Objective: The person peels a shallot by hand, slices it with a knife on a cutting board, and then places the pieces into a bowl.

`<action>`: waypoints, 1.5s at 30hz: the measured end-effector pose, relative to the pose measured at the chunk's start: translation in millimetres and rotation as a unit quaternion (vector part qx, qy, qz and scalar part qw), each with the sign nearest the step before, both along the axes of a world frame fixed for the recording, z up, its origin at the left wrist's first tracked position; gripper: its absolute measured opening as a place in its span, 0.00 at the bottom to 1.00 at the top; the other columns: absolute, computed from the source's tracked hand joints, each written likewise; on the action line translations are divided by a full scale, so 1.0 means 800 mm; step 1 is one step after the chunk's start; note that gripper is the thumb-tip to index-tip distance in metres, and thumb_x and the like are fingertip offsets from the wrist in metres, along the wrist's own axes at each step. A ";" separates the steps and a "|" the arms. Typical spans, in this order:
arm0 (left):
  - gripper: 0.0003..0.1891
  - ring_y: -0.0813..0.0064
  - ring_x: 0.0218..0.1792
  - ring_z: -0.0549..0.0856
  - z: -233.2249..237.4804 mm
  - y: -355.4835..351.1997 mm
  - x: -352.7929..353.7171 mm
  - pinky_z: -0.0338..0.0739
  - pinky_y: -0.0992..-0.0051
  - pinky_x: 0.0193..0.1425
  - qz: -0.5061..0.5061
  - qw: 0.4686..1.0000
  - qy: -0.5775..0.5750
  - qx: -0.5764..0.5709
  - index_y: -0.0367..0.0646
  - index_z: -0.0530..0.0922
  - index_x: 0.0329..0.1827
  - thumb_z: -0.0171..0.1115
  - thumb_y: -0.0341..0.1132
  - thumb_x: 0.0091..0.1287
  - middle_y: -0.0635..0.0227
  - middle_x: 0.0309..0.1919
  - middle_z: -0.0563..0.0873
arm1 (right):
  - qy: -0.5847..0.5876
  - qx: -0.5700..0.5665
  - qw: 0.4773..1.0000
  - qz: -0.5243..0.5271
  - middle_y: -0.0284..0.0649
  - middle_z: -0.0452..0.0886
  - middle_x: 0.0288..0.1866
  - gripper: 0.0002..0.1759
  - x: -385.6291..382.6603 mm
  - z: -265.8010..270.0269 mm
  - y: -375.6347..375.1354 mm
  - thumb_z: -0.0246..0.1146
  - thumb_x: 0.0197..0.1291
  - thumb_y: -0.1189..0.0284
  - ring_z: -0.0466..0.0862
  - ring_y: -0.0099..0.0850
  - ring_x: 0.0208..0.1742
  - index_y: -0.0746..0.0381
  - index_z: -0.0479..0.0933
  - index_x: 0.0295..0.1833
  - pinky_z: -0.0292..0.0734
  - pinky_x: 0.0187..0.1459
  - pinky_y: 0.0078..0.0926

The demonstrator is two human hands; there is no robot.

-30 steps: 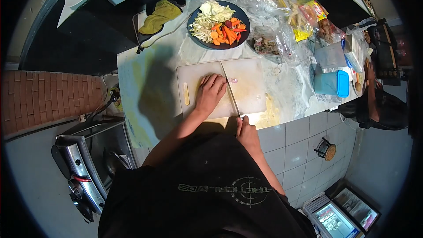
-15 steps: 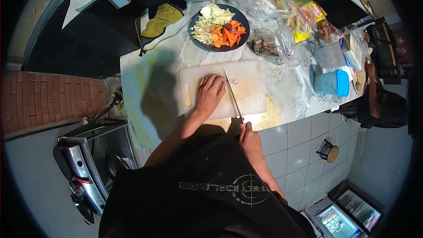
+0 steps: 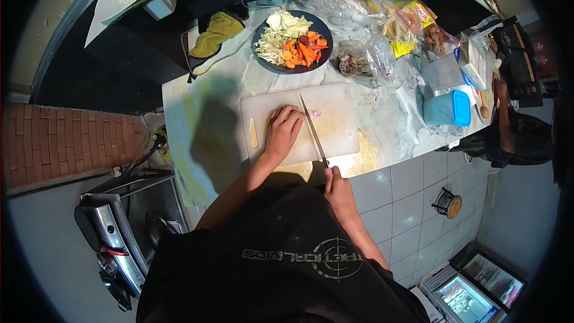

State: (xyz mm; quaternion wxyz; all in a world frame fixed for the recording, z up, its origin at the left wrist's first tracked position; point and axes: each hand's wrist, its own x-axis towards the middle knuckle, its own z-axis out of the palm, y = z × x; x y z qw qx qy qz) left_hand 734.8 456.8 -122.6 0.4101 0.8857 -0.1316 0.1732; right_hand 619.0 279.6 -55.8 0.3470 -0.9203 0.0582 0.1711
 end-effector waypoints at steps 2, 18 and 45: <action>0.03 0.61 0.42 0.81 -0.001 0.000 -0.001 0.72 0.64 0.49 -0.006 1.000 -0.001 -0.017 0.40 0.81 0.37 0.63 0.27 0.62 0.64 0.36 0.81 | 0.003 0.003 1.000 -0.001 0.64 0.76 0.22 0.19 0.001 0.000 0.000 0.47 0.76 0.62 0.77 0.66 0.29 0.70 0.68 0.41 0.70 0.29 0.59; 0.03 0.60 0.37 0.83 -0.001 -0.003 0.000 0.76 0.68 0.43 -0.001 0.997 0.013 -0.081 0.34 0.81 0.35 0.66 0.21 0.59 0.61 0.35 0.82 | 0.023 0.024 0.999 -0.011 0.64 0.75 0.23 0.21 0.005 0.001 -0.003 0.47 0.77 0.61 0.75 0.66 0.30 0.69 0.70 0.39 0.65 0.28 0.56; 0.03 0.56 0.39 0.81 -0.001 -0.001 -0.001 0.75 0.63 0.45 0.010 0.999 -0.001 -0.040 0.37 0.79 0.36 0.63 0.24 0.62 0.60 0.37 0.81 | -0.005 -0.093 0.996 0.010 0.65 0.77 0.21 0.18 0.008 -0.016 0.011 0.46 0.76 0.61 0.79 0.65 0.27 0.68 0.67 0.43 0.74 0.27 0.58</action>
